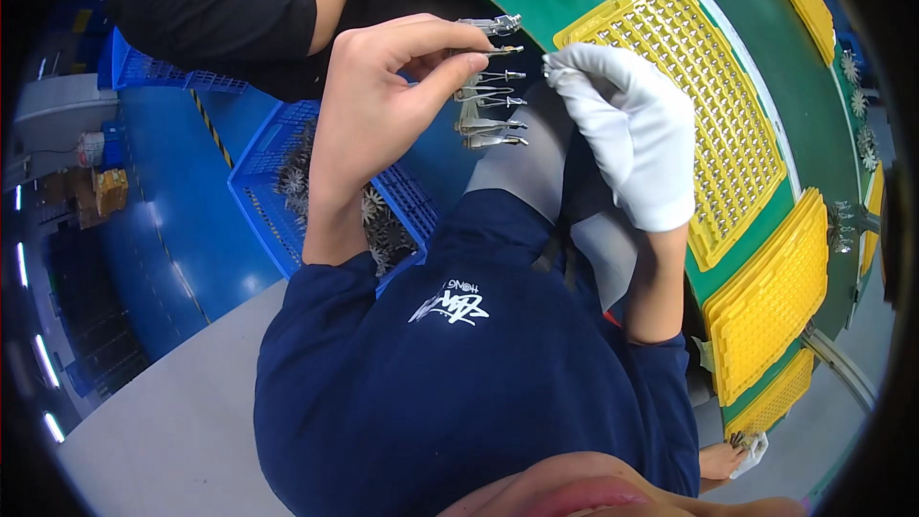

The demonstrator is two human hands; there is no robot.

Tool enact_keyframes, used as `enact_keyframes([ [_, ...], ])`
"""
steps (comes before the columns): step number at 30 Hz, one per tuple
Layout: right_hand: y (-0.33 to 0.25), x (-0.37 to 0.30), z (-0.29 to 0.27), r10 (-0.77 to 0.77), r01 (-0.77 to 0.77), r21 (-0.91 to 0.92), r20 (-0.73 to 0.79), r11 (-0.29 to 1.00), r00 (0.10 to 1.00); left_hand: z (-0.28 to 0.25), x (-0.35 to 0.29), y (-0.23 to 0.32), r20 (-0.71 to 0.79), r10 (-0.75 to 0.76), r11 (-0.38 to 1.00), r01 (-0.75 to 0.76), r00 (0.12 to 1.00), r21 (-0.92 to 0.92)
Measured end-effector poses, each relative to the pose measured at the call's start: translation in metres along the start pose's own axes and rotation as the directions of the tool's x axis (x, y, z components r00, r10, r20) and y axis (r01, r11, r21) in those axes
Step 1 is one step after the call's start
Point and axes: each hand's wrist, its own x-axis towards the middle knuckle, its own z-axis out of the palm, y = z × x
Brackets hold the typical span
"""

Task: Assembling and inspecting small star-shaped metal components at a factory workstation.

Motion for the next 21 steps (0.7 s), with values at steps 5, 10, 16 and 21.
enact_keyframes([
  [5, -0.002, 0.014, 0.011, -0.147, 0.147, 0.065, -0.001, 0.987, 0.989, -0.007, 0.004, 0.012, 0.035, 0.074, 0.996, -0.075, 0.997, 0.04],
  [10, -0.008, 0.014, 0.01, -0.194, 0.194, -0.025, 0.01, 0.981, 0.981, 0.0, 0.006, 0.008, 0.037, 0.107, 0.993, -0.108, 0.994, 0.045],
  [16, -0.007, 0.009, -0.003, -0.208, 0.209, -0.04, 0.026, 0.977, 0.978, 0.004, 0.003, 0.013, 0.04, 0.124, 0.992, -0.123, 0.992, -0.01],
  [21, -0.008, 0.008, -0.007, -0.219, 0.226, -0.094, 0.079, 0.97, 0.973, 0.009, 0.004, 0.014, 0.076, 0.125, 0.992, -0.124, 0.989, -0.027],
])
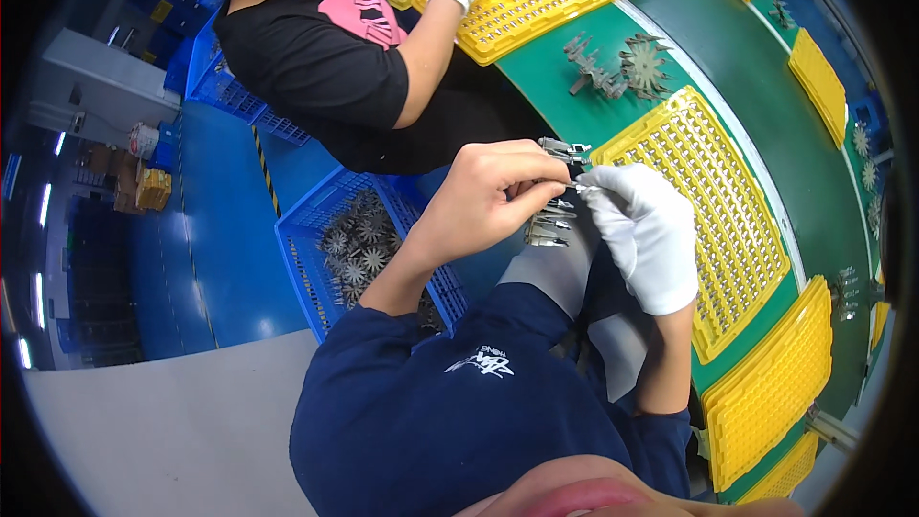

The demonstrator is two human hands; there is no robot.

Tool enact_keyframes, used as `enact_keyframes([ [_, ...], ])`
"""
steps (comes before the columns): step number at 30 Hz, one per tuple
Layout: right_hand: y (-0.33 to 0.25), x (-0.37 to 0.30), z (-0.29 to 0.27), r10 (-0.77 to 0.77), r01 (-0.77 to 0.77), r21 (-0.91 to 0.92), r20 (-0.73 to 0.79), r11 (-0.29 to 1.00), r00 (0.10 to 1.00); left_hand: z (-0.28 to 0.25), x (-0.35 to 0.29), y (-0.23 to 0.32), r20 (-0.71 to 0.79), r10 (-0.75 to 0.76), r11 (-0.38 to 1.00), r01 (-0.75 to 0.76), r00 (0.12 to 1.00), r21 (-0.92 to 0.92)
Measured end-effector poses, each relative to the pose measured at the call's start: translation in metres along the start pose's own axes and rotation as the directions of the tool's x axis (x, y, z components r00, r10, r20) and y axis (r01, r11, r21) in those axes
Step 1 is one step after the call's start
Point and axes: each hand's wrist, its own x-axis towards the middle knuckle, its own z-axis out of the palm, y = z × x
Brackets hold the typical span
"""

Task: Assembling and inspecting small star-shaped metal components at a factory workstation.

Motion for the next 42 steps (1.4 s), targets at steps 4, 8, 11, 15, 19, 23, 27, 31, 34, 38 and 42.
enact_keyframes([
  [4, 0.001, -0.004, -0.002, -0.031, 0.03, -0.107, -0.005, 0.994, 1.0, 0.009, 0.001, 0.004, 0.019, 0.018, 0.999, -0.018, 1.0, 0.038],
  [8, 0.015, -0.011, 0.008, -0.088, 0.082, -0.085, -0.077, 0.993, 0.993, 0.015, 0.004, 0.007, 0.019, 0.021, 0.996, -0.022, 1.0, 0.089],
  [11, 0.02, -0.023, 0.019, -0.14, 0.135, -0.045, -0.154, 0.99, 0.978, 0.019, -0.005, 0.009, 0.0, -0.07, 0.996, 0.07, 0.998, 0.061],
  [15, 0.024, -0.038, 0.014, -0.045, 0.064, 0.104, -0.178, 0.992, 0.983, 0.025, -0.007, 0.006, 0.085, -0.062, 0.997, 0.057, 0.994, 0.056],
  [19, 0.031, -0.068, -0.015, -0.016, -0.024, -0.133, -0.299, 0.991, 0.954, 0.029, -0.015, -0.005, 0.085, -0.197, 0.974, 0.205, 0.977, -0.097],
  [23, 0.058, -0.118, -0.071, 0.098, -0.202, -0.415, -0.258, 0.887, 0.961, 0.018, -0.014, -0.018, 0.042, -0.17, 0.957, 0.175, 0.985, -0.23],
  [27, 0.077, -0.173, -0.11, 0.405, -0.444, -0.524, -0.195, 0.727, 0.893, 0.003, -0.01, -0.025, 0.143, -0.225, 0.941, 0.253, 0.964, -0.226],
  [31, 0.094, -0.191, -0.109, 0.419, -0.34, -0.674, -0.049, 0.656, 0.907, 0.005, -0.005, -0.036, 0.211, -0.122, 0.968, 0.163, 0.97, -0.191],
  [34, 0.104, -0.187, -0.108, 0.384, -0.234, -0.718, 0.051, 0.656, 0.922, 0.01, -0.004, -0.026, 0.126, -0.193, 0.98, 0.198, 0.973, -0.029],
  [38, 0.099, -0.19, -0.111, 0.301, -0.199, -0.731, 0.01, 0.653, 0.954, 0.013, -0.001, -0.026, 0.014, -0.033, 0.995, 0.031, 0.999, 0.099],
  [42, 0.115, -0.209, -0.116, 0.3, -0.141, -0.731, 0.09, 0.668, 0.95, 0.016, -0.01, -0.028, -0.033, -0.057, 0.997, 0.059, 0.998, 0.05],
])
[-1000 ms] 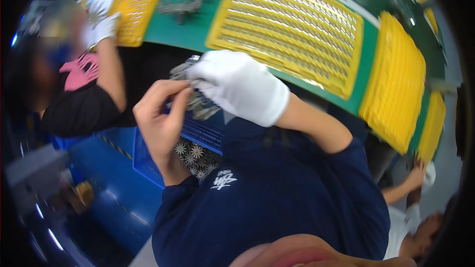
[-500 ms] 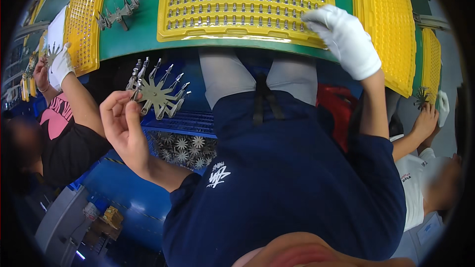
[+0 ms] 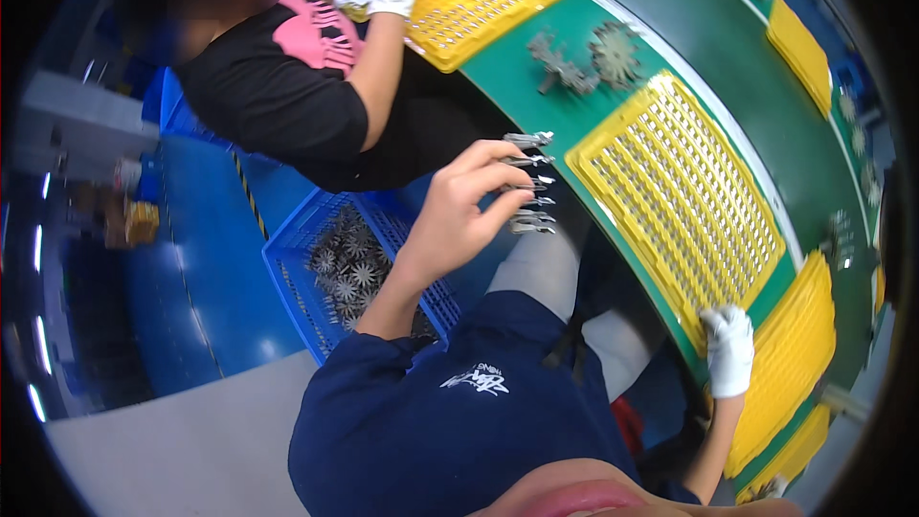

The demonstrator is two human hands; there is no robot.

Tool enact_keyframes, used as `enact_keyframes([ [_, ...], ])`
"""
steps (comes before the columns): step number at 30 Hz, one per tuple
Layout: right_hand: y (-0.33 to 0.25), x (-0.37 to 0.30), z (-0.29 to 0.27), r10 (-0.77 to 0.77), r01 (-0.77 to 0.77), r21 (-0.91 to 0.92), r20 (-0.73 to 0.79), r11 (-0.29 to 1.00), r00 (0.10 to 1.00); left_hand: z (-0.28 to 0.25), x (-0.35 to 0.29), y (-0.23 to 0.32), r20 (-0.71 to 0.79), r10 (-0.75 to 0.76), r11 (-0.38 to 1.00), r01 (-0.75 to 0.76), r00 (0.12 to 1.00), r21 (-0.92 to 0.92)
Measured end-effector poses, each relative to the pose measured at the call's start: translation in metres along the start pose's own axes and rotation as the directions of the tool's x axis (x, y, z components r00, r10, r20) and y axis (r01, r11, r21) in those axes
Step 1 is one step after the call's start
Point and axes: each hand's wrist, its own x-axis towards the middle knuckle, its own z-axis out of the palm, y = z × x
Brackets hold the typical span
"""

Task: Assembling and inspecting small star-shaped metal components at a factory workstation.

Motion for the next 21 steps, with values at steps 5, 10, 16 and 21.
enact_keyframes([
  [5, 0.0, 0.006, -0.005, -0.11, 0.113, 0.028, -0.083, 0.993, 0.99, -0.006, -0.003, 0.0, -0.054, 0.021, 0.999, -0.02, 0.998, 0.027],
  [10, 0.0, 0.027, -0.016, -0.23, 0.23, -0.04, -0.001, 0.972, 0.973, 0.005, 0.008, -0.004, -0.121, 0.122, 0.961, -0.087, 0.985, 0.262],
  [16, 0.013, 0.034, -0.003, -0.326, 0.327, 0.036, -0.029, 0.944, 0.945, -0.001, -0.005, -0.022, -0.063, 0.071, 0.992, -0.064, 0.995, 0.11],
  [21, 0.01, 0.026, 0.006, -0.301, 0.3, -0.083, 0.001, 0.95, 0.954, 0.006, -0.005, -0.038, -0.014, 0.021, 0.998, -0.02, 1.0, 0.053],
])
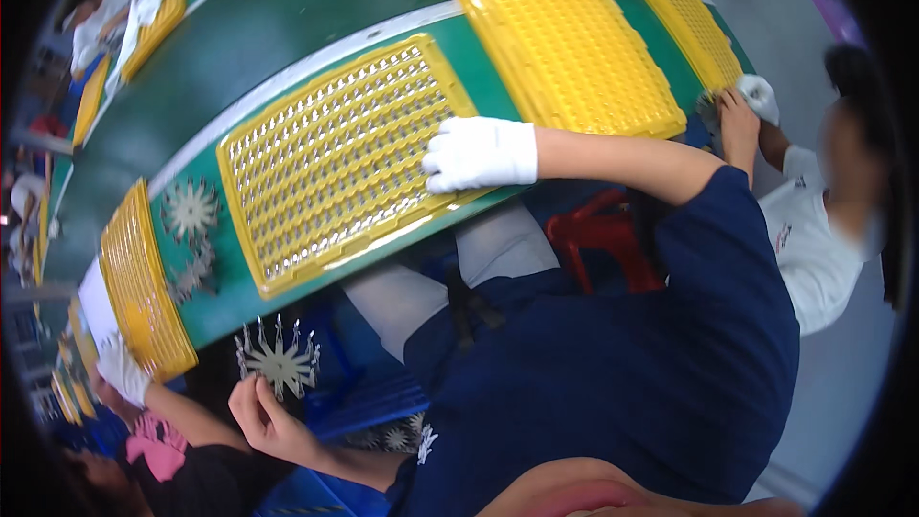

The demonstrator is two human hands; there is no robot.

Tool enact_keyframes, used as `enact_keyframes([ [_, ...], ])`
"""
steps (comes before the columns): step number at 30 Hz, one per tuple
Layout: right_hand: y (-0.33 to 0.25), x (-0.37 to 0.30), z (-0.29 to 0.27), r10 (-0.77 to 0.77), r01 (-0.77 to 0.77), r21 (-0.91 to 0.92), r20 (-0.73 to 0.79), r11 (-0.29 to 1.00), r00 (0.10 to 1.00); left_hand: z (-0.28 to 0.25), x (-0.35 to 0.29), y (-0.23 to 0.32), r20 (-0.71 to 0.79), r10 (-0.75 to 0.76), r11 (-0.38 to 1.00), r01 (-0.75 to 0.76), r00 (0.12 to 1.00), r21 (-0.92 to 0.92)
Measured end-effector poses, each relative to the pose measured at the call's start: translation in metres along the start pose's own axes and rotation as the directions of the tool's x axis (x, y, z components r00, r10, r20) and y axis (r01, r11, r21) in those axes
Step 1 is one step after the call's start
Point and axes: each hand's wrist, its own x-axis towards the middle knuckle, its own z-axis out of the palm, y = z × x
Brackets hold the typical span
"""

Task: Assembling and inspecting small star-shaped metal components at a factory workstation.

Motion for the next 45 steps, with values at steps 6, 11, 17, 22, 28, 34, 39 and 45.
enact_keyframes([
  [6, 0.003, 0.0, -0.003, -0.065, 0.06, -0.101, -0.047, 0.993, 0.997, 0.008, 0.005, 0.013, -0.045, -0.107, 0.994, 0.106, 0.993, -0.012],
  [11, 0.007, 0.017, 0.006, -0.11, 0.123, 0.071, -0.165, 0.99, 0.98, 0.006, 0.011, 0.005, -0.032, -0.18, 0.976, 0.175, 0.983, -0.127],
  [17, 0.007, 0.006, 0.001, -0.168, 0.156, -0.085, -0.16, 0.984, 0.973, 0.009, 0.003, 0.016, -0.068, 0.027, 0.993, -0.019, 0.997, 0.114],
  [22, 0.016, -0.012, 0.001, -0.124, 0.105, -0.155, -0.12, 0.982, 0.985, 0.014, -0.008, 0.028, -0.139, 0.007, 0.998, -0.015, 0.99, -0.059],
  [28, 0.023, -0.001, -0.004, -0.137, 0.136, -0.114, 0.003, 0.984, 0.991, 0.002, -0.047, 0.024, -0.169, -0.069, 0.996, 0.057, 0.983, -0.073],
  [34, 0.011, 0.018, -0.016, 0.123, -0.126, -0.012, 0.313, 0.992, 0.942, -0.007, -0.069, 0.016, -0.161, -0.132, 0.983, 0.108, 0.978, -0.15],
  [39, 0.005, 0.0, -0.014, 0.209, -0.213, -0.087, -0.056, 0.973, 0.976, -0.004, -0.068, 0.035, -0.095, -0.165, 0.945, 0.13, 0.982, -0.301],
  [45, -0.066, 0.019, -0.045, 0.634, -0.522, 0.451, -0.137, 0.724, 0.762, 0.007, -0.064, 0.06, 0.064, -0.04, 0.853, 0.067, 0.997, -0.518],
])
